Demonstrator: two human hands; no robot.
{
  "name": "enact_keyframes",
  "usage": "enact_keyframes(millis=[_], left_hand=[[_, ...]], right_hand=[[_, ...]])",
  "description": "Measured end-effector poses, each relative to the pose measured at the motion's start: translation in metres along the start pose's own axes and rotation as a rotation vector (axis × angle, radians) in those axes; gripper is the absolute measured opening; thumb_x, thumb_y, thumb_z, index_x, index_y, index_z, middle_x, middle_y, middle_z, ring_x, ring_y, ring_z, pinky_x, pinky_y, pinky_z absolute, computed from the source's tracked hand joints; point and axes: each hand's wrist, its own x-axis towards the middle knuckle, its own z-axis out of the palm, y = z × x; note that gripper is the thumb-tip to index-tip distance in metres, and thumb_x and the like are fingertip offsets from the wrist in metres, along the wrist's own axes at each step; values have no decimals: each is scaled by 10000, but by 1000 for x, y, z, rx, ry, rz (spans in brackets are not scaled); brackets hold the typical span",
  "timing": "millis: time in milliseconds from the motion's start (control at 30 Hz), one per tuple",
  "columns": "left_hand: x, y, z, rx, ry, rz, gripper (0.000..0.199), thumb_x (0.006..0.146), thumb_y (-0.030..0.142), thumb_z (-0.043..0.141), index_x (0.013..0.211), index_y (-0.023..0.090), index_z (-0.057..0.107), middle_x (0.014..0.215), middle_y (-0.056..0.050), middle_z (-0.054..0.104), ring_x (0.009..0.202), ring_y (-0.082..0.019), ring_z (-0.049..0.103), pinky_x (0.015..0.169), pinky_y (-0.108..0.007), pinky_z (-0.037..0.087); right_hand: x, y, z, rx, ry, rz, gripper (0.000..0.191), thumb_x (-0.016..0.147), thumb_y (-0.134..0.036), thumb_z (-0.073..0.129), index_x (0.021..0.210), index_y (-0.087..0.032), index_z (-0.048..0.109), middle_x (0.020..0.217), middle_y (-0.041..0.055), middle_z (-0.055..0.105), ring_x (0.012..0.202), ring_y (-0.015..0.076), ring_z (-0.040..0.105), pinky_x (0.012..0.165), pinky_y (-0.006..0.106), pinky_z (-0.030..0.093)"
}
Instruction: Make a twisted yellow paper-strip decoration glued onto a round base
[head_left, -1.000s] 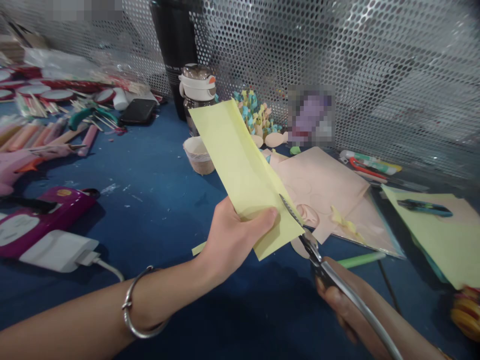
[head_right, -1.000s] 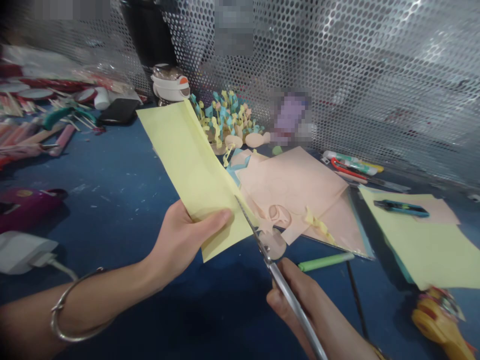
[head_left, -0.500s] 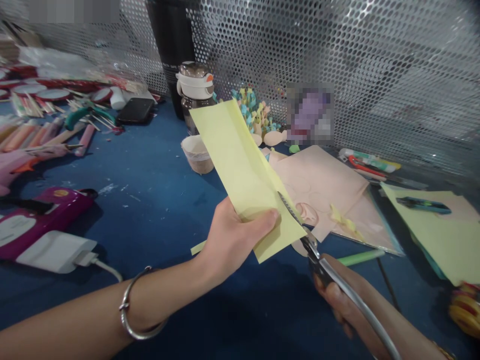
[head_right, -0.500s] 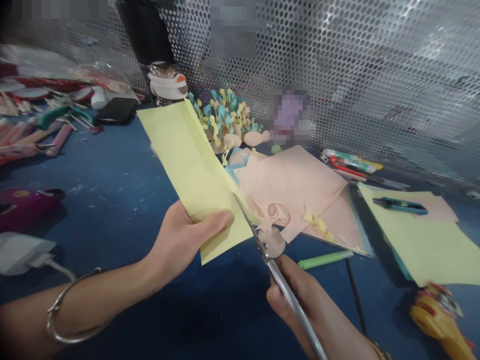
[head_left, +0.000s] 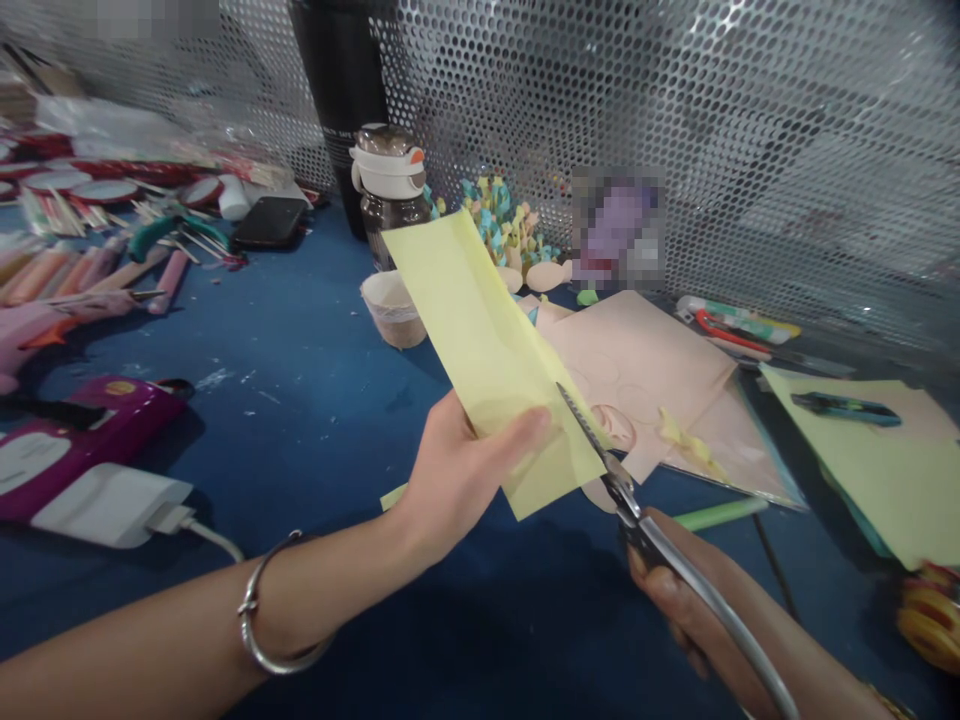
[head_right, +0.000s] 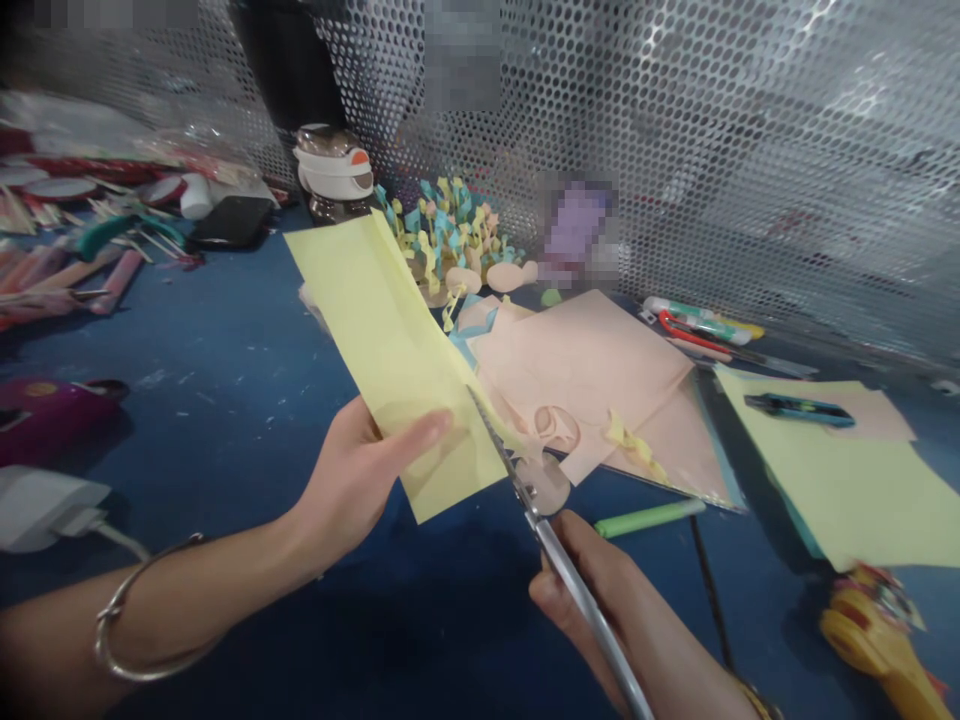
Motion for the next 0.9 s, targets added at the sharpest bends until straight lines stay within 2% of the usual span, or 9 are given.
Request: enact_keyframes(millis=[100, 200, 333, 467, 667, 800, 900], left_hand=[[5, 0, -2, -33, 85, 7, 240, 767, 257, 651, 991, 173, 655, 1027, -68, 704, 919, -236, 664, 709, -292, 563], [7, 0, -4, -13, 124, -8, 238, 755, 259, 651, 970, 158, 652, 1000, -82, 707, 881, -247, 673, 679, -305, 568], [6, 1, -5, -8, 104, -34, 267, 750, 257, 656, 996, 154, 640, 1006, -90, 704, 867, -248, 679, 681, -315, 574], [2, 1, -3, 42, 91, 3, 248, 746, 253, 676, 972, 157, 644, 979, -74, 711, 850, -237, 682, 653, -288, 578], [-3, 3, -2, 135, 69, 19, 200, 751, 248, 677, 933, 168, 655, 907, -45, 719, 784, -197, 684, 584, -221, 559], [-3, 4, -1, 139, 60, 15, 208, 755, 259, 677, 942, 171, 649, 922, -44, 718, 798, -200, 684, 601, -226, 561], [-3, 3, -1, 125, 56, 13, 214, 753, 255, 678, 945, 168, 647, 931, -48, 720, 804, -209, 686, 613, -238, 567]], right_hand=[[0, -2, -1, -18, 6, -6, 377, 896, -558, 337, 768, -209, 403, 606, -40, 375, 480, 84, 339, 413, 197, 328], [-1, -4, 1, -21, 13, -5, 383, 894, -564, 334, 766, -210, 405, 602, -41, 378, 469, 84, 343, 402, 197, 328], [-3, -3, 4, -6, 76, 15, 404, 880, -584, 344, 744, -212, 424, 576, -44, 370, 458, 86, 334, 398, 198, 323], [-6, 0, 2, 28, 110, 45, 401, 851, -599, 406, 822, -219, 531, 611, -13, 447, 495, 113, 395, 425, 215, 376], [-8, -2, -1, 34, 86, 9, 377, 838, -574, 456, 891, -224, 586, 652, 16, 510, 546, 142, 468, 482, 239, 454], [-10, 2, 2, 38, 152, 18, 354, 852, -552, 451, 878, -229, 592, 661, 23, 523, 562, 150, 485, 515, 257, 472], [-10, 7, 1, 37, 102, -8, 358, 846, -557, 459, 864, -226, 595, 664, 25, 533, 557, 151, 493, 509, 255, 474]])
